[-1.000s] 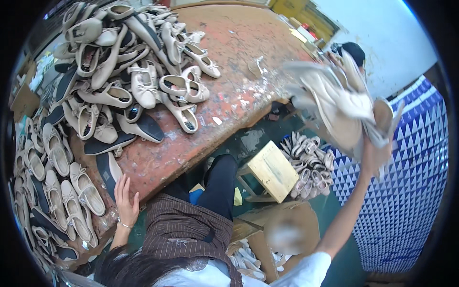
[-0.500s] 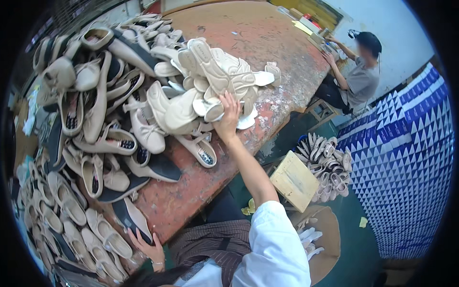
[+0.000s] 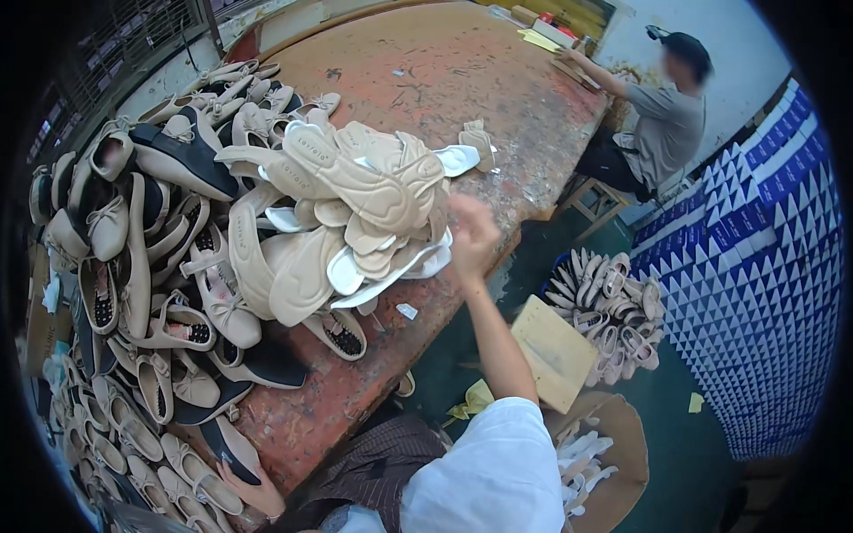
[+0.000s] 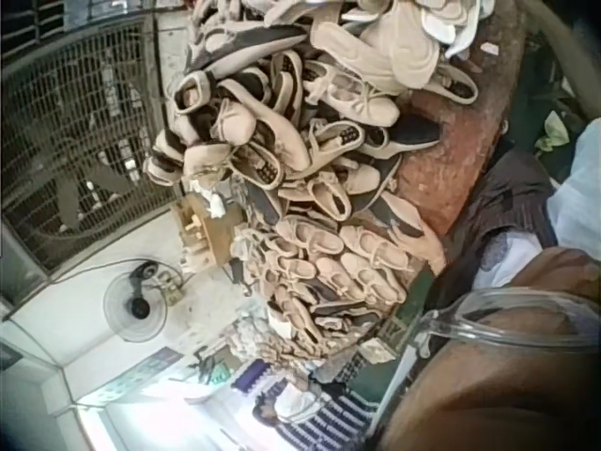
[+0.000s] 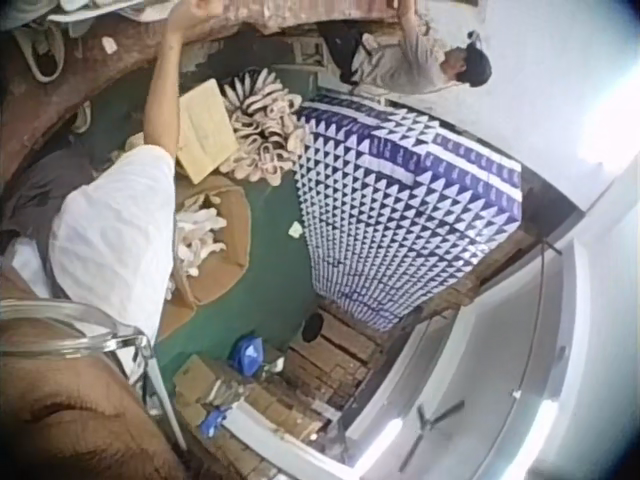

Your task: The person reaches into a box to retrieve insoles, picks up a shoe from the table, and inserts an insole into it by hand. They then wipe the shoe with a cloth, repeating this process for multiple shoes.

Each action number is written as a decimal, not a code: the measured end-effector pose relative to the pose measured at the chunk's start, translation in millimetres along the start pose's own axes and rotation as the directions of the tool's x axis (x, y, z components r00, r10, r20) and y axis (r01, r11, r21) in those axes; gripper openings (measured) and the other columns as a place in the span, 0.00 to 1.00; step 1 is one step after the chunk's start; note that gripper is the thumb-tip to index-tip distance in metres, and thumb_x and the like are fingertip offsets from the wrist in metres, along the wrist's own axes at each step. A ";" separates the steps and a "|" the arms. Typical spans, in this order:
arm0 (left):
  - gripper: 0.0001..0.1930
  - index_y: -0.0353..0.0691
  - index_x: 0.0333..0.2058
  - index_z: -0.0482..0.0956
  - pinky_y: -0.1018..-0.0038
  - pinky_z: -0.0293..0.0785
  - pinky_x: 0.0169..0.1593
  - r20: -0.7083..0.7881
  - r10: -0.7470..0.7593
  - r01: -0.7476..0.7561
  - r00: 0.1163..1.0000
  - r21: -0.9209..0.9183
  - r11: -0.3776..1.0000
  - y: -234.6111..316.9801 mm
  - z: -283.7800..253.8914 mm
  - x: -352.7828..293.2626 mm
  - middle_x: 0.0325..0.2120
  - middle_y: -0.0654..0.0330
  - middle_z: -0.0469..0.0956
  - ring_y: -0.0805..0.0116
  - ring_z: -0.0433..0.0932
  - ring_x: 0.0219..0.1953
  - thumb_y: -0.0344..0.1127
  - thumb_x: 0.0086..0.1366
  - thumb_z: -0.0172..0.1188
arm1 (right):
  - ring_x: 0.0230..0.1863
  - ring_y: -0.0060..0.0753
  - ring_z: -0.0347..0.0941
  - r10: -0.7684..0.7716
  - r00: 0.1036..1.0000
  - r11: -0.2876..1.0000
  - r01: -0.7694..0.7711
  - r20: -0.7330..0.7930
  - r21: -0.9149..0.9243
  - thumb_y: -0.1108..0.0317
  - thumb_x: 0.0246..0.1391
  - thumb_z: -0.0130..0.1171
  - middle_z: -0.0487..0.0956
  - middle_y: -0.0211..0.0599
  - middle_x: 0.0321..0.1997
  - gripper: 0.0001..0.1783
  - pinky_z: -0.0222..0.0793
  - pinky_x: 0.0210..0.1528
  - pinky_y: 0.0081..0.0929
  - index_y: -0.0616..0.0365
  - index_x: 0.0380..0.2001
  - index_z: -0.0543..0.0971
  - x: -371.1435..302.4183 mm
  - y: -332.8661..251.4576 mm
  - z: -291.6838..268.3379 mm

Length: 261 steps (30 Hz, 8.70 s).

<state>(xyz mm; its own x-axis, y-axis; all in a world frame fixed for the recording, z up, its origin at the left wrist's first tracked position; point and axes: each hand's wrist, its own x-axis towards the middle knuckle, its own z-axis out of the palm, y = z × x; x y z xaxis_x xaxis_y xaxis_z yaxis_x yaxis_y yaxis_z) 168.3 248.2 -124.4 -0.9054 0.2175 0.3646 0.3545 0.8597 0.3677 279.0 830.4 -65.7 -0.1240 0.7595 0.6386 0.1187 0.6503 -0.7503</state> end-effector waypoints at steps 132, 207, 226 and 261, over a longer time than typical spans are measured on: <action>0.11 0.38 0.24 0.70 0.62 0.69 0.22 0.389 -0.279 0.382 0.878 -0.217 0.898 27.0 -44.4 -79.8 0.14 0.53 0.74 0.55 0.74 0.15 0.31 0.60 0.64 | 0.57 0.56 0.71 -0.155 0.368 0.964 0.261 0.917 0.058 0.65 0.47 0.68 0.71 0.57 0.59 0.42 0.64 0.62 0.43 0.63 0.65 0.64 -300.2 -266.3 130.8; 0.36 0.31 0.52 0.73 0.68 0.73 0.54 0.445 -0.397 0.525 0.803 -0.843 0.117 -54.4 -115.2 -41.4 0.46 0.56 0.77 0.61 0.78 0.47 0.24 0.36 0.64 | 0.43 0.31 0.79 0.024 0.662 0.908 -0.327 0.749 0.260 0.80 0.55 0.52 0.83 0.39 0.42 0.13 0.74 0.48 0.28 0.64 0.41 0.82 -155.6 -231.1 73.6; 0.20 0.42 0.41 0.82 0.58 0.77 0.50 -0.008 0.244 -0.244 0.970 -0.033 0.969 40.8 -29.1 214.3 0.62 0.47 0.64 0.44 0.66 0.60 0.42 0.49 0.72 | 0.25 0.19 0.67 -0.013 0.539 0.230 -0.818 0.842 0.527 0.66 0.67 0.46 0.72 0.34 0.33 0.16 0.66 0.28 0.22 0.65 0.53 0.68 -166.0 -267.3 98.0; 0.07 0.34 0.34 0.80 0.78 0.73 0.43 -0.226 -0.424 0.222 0.877 -0.592 0.775 -13.0 -114.6 49.5 0.33 0.62 0.79 0.74 0.76 0.36 0.17 0.57 0.62 | 0.36 0.29 0.75 0.302 0.106 0.278 -0.960 0.947 0.019 0.51 0.71 0.32 0.78 0.57 0.49 0.32 0.76 0.42 0.29 0.73 0.59 0.66 -215.3 -218.2 56.1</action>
<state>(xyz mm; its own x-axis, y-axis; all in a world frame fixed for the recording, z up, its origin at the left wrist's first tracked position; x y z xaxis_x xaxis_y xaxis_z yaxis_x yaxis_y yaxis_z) 145.6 194.8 -13.1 -0.8917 -0.2781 0.3571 0.2118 0.4407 0.8723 224.5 524.1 -49.1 -0.9105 0.2608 -0.3208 0.1337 -0.5485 -0.8254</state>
